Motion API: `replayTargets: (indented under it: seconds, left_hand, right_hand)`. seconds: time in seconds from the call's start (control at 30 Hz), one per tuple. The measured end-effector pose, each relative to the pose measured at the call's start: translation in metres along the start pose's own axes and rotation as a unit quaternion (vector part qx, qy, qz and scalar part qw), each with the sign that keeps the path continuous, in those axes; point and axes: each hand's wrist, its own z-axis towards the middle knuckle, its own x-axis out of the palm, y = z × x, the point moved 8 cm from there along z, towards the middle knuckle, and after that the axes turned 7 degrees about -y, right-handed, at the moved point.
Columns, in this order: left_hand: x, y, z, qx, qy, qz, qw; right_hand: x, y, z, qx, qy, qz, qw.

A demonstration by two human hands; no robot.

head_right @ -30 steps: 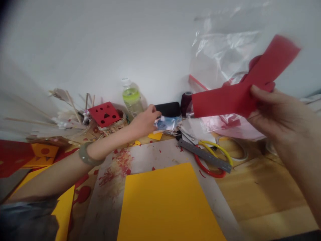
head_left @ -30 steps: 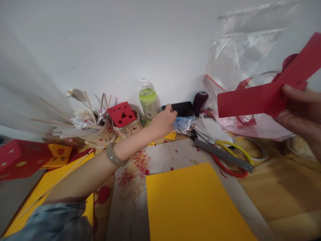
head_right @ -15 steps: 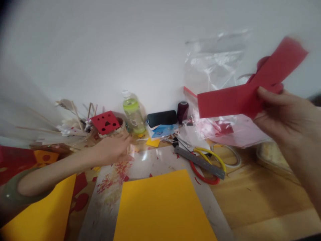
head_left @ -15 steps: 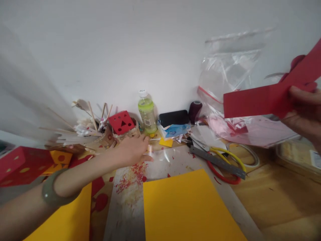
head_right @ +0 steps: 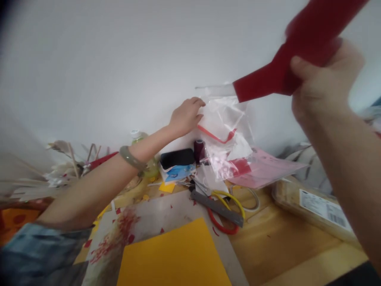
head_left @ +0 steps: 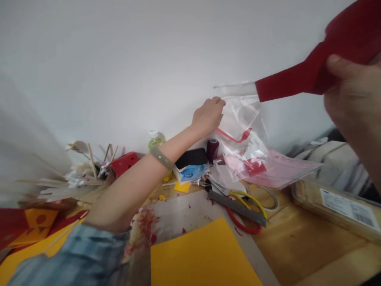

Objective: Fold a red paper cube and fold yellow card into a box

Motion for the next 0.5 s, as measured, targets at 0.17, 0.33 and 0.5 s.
replayTargets:
  seconds: [0.17, 0.33, 0.5]
  left_hand:
    - [0.025, -0.005, 0.035, -0.032, -0.012, 0.062, 0.998]
    - [0.032, 0.005, 0.048, -0.085, -0.015, 0.044, 0.995]
    - [0.03, -0.005, 0.042, -0.057, 0.006, -0.094, 0.994]
  right_hand:
    - [0.006, 0.012, 0.018, -0.129, 0.027, 0.013, 0.991]
    - [0.018, 0.003, 0.032, -0.105, 0.057, 0.017, 0.993]
    - [0.046, 0.012, 0.036, -0.099, 0.083, 0.016, 0.991]
